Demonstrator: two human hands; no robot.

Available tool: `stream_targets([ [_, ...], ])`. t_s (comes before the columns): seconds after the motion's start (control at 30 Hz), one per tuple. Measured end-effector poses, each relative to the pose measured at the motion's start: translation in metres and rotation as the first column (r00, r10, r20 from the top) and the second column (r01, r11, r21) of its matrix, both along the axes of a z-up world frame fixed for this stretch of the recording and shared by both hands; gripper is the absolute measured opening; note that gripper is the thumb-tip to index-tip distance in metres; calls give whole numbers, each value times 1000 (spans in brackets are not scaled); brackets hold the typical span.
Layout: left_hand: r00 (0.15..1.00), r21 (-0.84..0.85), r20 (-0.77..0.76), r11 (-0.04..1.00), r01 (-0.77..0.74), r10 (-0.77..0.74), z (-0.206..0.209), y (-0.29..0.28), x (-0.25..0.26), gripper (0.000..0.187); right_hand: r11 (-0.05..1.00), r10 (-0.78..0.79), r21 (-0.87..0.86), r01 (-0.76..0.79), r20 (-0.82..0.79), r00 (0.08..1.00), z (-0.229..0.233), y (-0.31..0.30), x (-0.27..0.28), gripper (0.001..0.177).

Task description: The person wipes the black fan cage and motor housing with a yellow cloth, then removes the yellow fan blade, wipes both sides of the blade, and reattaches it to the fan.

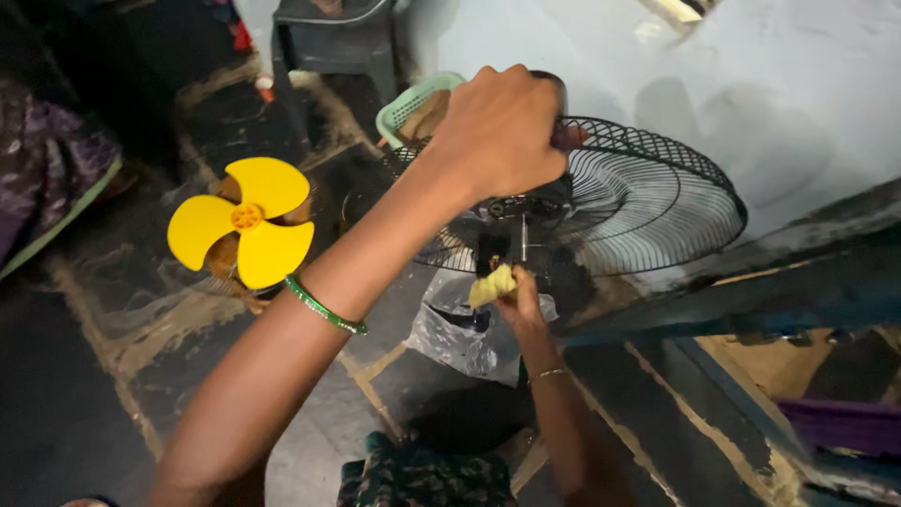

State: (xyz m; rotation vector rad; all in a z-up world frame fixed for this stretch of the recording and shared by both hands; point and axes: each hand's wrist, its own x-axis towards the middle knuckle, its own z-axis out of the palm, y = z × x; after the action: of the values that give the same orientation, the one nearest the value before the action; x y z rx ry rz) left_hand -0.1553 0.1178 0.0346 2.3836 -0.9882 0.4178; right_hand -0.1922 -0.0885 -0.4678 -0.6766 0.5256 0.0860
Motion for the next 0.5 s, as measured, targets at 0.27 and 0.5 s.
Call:
stream_targets([
  [0.27, 998, 16, 34, 999, -46, 46, -3, 37, -19, 29, 977, 133, 162, -142, 64, 989, 2, 48, 10, 38],
  [0.5, 995, 107, -23, 990, -89, 92, -9, 62, -18, 34, 988, 125, 85, -126, 8, 992, -7, 110, 18, 40],
])
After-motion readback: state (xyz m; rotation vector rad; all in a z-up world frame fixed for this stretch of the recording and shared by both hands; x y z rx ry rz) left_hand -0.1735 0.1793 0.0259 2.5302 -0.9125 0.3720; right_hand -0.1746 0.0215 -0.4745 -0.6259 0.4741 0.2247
